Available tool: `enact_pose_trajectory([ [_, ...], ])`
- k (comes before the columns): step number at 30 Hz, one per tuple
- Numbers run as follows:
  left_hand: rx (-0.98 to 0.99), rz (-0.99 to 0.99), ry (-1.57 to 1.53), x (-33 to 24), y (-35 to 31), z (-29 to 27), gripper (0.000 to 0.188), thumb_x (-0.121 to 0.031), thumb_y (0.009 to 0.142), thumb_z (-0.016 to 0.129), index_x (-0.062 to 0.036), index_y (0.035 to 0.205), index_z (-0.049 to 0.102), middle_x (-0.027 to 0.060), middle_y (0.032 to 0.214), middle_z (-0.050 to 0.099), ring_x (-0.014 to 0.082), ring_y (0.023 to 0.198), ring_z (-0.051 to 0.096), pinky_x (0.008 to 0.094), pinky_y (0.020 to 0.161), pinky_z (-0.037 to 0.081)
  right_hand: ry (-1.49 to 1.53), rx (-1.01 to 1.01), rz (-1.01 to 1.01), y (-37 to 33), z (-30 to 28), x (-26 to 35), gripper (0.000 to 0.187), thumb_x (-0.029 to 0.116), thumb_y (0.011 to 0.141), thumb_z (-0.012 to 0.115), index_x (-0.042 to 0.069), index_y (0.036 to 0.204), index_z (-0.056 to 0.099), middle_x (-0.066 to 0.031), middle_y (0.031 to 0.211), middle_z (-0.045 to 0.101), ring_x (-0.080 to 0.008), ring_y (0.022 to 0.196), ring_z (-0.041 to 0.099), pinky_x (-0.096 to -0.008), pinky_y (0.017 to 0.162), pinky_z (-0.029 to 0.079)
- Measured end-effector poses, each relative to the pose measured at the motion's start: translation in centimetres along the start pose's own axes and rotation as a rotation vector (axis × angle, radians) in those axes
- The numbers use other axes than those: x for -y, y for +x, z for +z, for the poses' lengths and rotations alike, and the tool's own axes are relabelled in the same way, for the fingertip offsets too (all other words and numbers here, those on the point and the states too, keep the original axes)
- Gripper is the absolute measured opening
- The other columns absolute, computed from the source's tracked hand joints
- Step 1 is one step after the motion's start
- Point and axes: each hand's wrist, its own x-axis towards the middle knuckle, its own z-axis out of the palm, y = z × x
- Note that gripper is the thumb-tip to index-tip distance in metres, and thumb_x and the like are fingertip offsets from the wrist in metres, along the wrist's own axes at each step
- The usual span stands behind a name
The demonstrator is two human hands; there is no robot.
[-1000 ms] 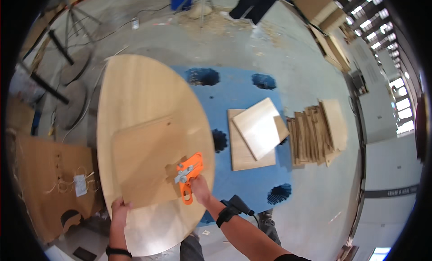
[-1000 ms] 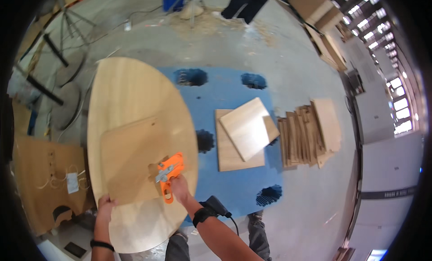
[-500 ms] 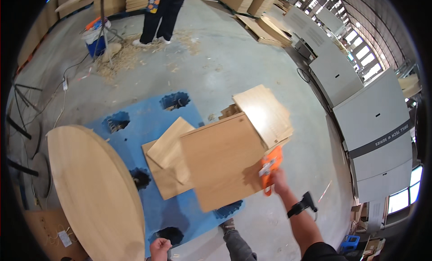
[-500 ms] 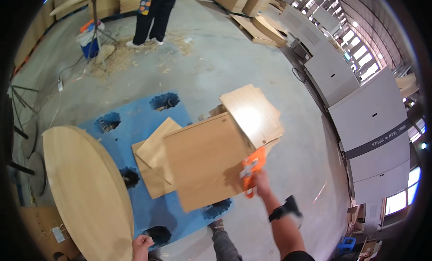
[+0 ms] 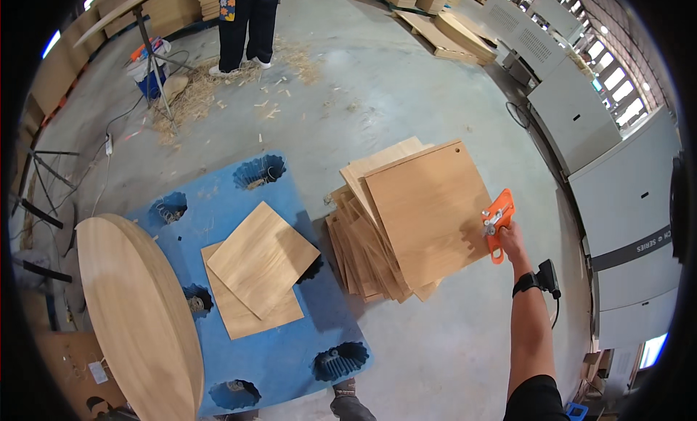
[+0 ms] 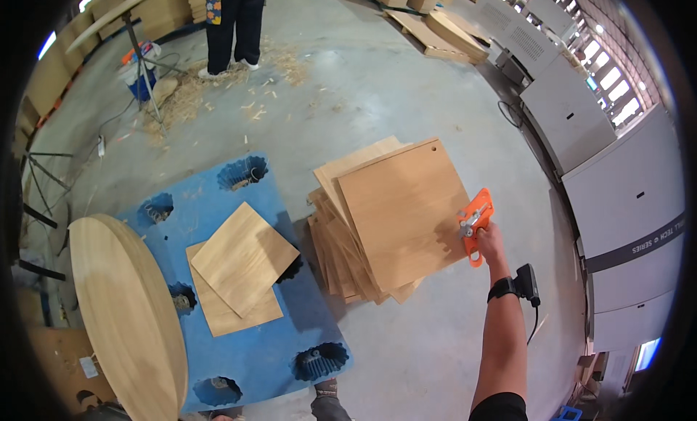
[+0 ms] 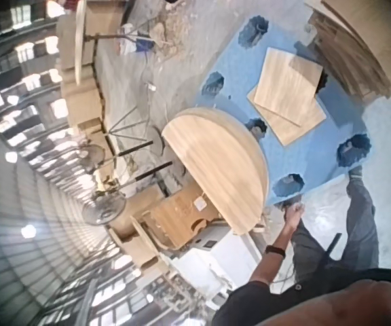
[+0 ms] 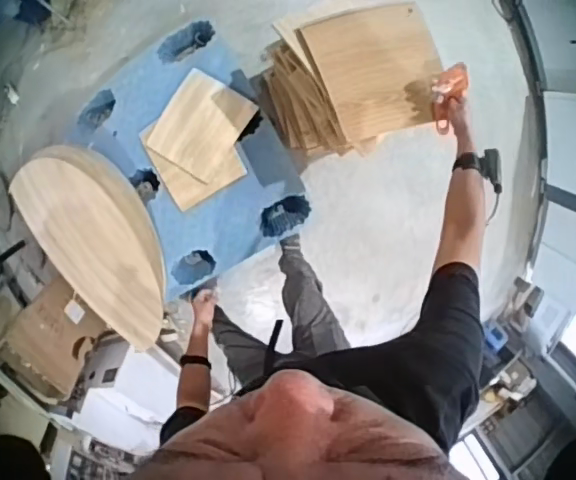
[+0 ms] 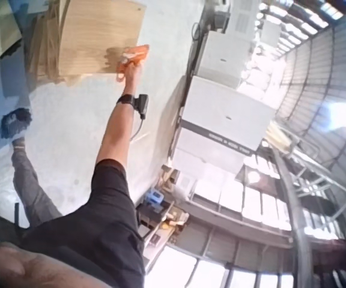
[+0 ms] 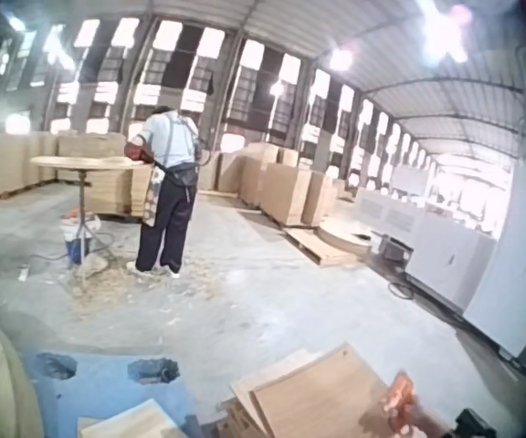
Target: Trimming excess edge banding from a curved wooden panel using a manual handheld trimmer.
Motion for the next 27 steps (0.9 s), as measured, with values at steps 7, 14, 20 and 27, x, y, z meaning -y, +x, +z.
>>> enact_pose_trajectory([
  [7,-0.125,0.125,0.258,6.5,-0.2,0.0,0.009,-0.008,0.090,0.063,-0.0007,0.093,0.067,0.0067,0.084,0.066,0.0162,0.079,0.057,0.0350,0.071,0.047,0.021,0.361,-0.037,-3.5,13.0,-2.4,0.022,0.005,0.089,0.044,-0.001,0.099,0.062,-0.0049,0.088,0.065,-0.0152,0.076,0.058,-0.0332,0.070,0.049],
  [14,-0.264,-0.192,0.047,5.6,-3.3,-11.6,0.042,-0.038,0.095,0.051,-0.0051,0.076,0.068,0.0131,0.069,0.068,0.0310,0.069,0.067,0.0422,0.071,0.052,0.082,0.242,-0.195,-14.4,22.4,2.5,0.027,0.010,0.092,0.045,-0.003,0.108,0.060,-0.0066,0.094,0.066,-0.0203,0.082,0.062,-0.0328,0.080,0.051],
  [20,-0.585,-0.190,0.312,12.2,5.4,-31.0,0.044,-0.041,0.095,0.049,-0.0022,0.088,0.069,0.0221,0.093,0.068,0.0382,0.092,0.065,0.0474,0.085,0.049,0.674,0.708,0.053,-39.1,46.2,14.3,0.035,0.019,0.093,0.051,-0.001,0.121,0.055,-0.0082,0.108,0.062,-0.0181,0.094,0.062,-0.0350,0.081,0.051],
  [27,-0.883,-0.040,0.333,18.6,18.5,-50.7,0.063,-0.037,0.089,0.064,0.0021,0.135,0.044,0.0238,0.137,0.049,0.0404,0.127,0.045,0.0474,0.107,0.037,0.651,0.684,0.256,-54.3,74.1,23.2,0.038,-0.004,0.085,0.036,-0.002,0.116,0.058,-0.0094,0.107,0.063,-0.0181,0.096,0.062,-0.0325,0.082,0.051],
])
